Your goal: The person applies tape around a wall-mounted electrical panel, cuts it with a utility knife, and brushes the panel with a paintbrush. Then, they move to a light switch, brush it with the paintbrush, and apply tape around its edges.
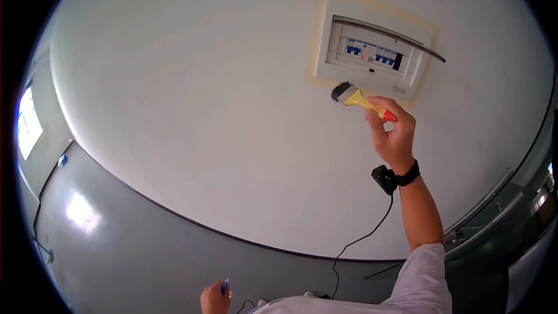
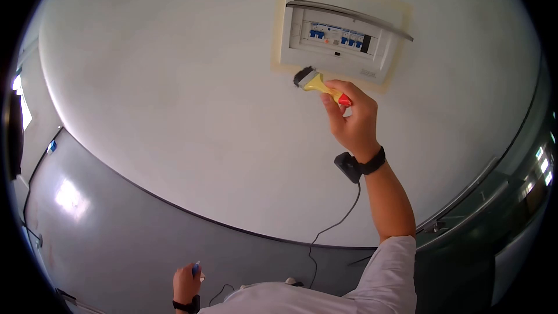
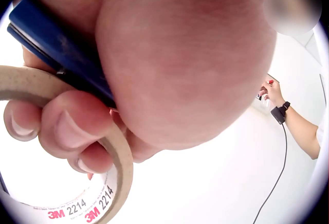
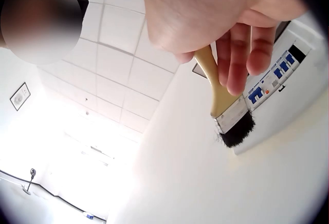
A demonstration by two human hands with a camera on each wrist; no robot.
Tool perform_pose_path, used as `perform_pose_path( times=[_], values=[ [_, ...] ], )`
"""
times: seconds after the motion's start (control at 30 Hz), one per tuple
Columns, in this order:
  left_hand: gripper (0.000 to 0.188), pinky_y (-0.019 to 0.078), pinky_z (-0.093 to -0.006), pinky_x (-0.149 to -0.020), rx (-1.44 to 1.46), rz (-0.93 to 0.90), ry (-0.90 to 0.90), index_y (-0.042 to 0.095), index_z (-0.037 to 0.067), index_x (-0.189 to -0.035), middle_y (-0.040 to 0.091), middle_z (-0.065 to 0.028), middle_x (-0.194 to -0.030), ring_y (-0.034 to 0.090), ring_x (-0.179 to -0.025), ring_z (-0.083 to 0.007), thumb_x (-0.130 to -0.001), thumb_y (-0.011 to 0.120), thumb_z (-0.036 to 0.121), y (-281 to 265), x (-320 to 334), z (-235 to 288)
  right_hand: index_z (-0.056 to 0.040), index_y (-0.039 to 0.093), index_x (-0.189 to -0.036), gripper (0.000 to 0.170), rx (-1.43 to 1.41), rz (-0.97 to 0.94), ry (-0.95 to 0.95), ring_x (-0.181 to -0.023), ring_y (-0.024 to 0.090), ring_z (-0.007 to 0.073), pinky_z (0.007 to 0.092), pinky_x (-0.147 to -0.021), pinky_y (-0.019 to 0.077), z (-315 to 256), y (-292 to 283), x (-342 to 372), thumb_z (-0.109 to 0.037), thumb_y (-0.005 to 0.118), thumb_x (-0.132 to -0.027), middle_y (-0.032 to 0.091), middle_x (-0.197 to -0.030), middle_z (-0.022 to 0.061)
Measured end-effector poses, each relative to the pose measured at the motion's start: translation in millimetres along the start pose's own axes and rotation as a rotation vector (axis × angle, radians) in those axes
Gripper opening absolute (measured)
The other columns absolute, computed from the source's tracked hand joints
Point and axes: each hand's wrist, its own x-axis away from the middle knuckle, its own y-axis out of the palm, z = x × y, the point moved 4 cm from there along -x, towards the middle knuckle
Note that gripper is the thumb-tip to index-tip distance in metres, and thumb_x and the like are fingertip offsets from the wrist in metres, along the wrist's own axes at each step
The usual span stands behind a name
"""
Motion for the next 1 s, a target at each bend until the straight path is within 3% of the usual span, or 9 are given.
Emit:
perform_pose_path(
  times=[0.1,0.13,0.27,0.43,0.57,0.67,0.87,1.0],
  values=[
    [0.029,0.0539,-0.0572,-0.071,0.026,0.007,0.031,0.074,0.002,-0.092,0.073,-0.0249,-0.084,0.069,-0.082,-0.0501,-0.104,0.068,0.028,0.3,-1.8,6.6,-0.0011,0.076,-0.118,0.022,-0.048,0.060,0.043,-0.068,0.064,0.0128,0.0242,-0.064,0.0504,7.6,-4.0,8.2,-0.016,0.079,-0.102,0.080,-0.099,0.0101],
    [0.029,0.0539,-0.0575,-0.071,0.014,0.006,0.030,0.074,0.002,-0.092,0.073,-0.0244,-0.083,0.069,-0.082,-0.0501,-0.104,0.068,0.028,-2.7,-1.5,12.5,-0.0003,0.076,-0.119,0.022,-0.033,0.100,0.030,-0.072,0.070,0.0130,0.0244,-0.066,0.0541,9.0,-6.7,6.6,-0.017,0.078,-0.104,0.081,-0.099,0.0114],
    [0.028,0.0539,-0.0580,-0.072,-0.004,-0.020,0.072,0.073,0.003,-0.092,0.073,-0.0238,-0.083,0.069,-0.081,-0.0505,-0.104,0.068,0.028,-1.0,-0.9,20.2,0.0003,0.076,-0.117,0.021,-0.181,0.178,0.108,-0.080,0.079,0.0160,0.0258,-0.068,0.0597,15.6,-3.7,-13.6,-0.018,0.076,-0.106,0.081,-0.095,0.0132],
    [0.029,0.0549,-0.0576,-0.073,0.011,-0.013,0.049,0.073,0.002,-0.092,0.074,-0.0242,-0.084,0.070,-0.082,-0.0507,-0.104,0.067,0.027,-6.7,4.5,30.5,0.0032,0.074,-0.114,0.021,-0.151,0.148,0.091,-0.075,0.079,0.0164,0.0257,-0.067,0.0600,25.0,23.9,-46.2,-0.016,0.075,-0.106,0.080,-0.092,0.0111],
    [0.029,0.0554,-0.0573,-0.073,0.014,-0.012,0.050,0.073,0.002,-0.092,0.074,-0.0246,-0.086,0.070,-0.083,-0.0508,-0.104,0.067,0.027,-1.0,9.0,26.3,0.0030,0.073,-0.106,0.022,-0.303,0.145,0.140,-0.074,0.079,0.0156,0.0264,-0.066,0.0602,42.4,47.0,-63.5,-0.019,0.075,-0.107,0.077,-0.085,0.0092],
    [0.029,0.0552,-0.0574,-0.073,-0.003,-0.045,0.033,0.074,0.002,-0.093,0.074,-0.0246,-0.086,0.070,-0.084,-0.0510,-0.104,0.067,0.027,3.1,13.6,22.1,0.0018,0.071,-0.105,0.022,-0.385,0.027,0.239,-0.075,0.078,0.0138,0.0259,-0.067,0.0594,43.7,47.0,-69.8,-0.020,0.071,-0.110,0.076,-0.086,0.0095],
    [0.028,0.0547,-0.0575,-0.074,0.018,-0.050,0.059,0.073,0.002,-0.093,0.074,-0.0246,-0.085,0.069,-0.083,-0.0515,-0.104,0.066,0.027,2.2,16.9,26.9,0.0015,0.070,-0.109,0.020,-0.578,-0.131,0.240,-0.079,0.074,0.0124,0.0265,-0.072,0.0596,26.4,38.0,-32.3,-0.019,0.069,-0.111,0.075,-0.088,0.0070],
    [0.028,0.0547,-0.0571,-0.073,0.026,-0.009,0.085,0.072,0.002,-0.092,0.074,-0.0245,-0.085,0.069,-0.082,-0.0514,-0.104,0.066,0.026,0.3,16.7,29.6,-0.0024,0.073,-0.117,0.020,-0.220,-0.213,0.035,-0.077,0.073,0.0175,0.0276,-0.071,0.0578,-3.1,31.0,9.5,-0.018,0.076,-0.104,0.080,-0.100,0.0109]
  ],
)
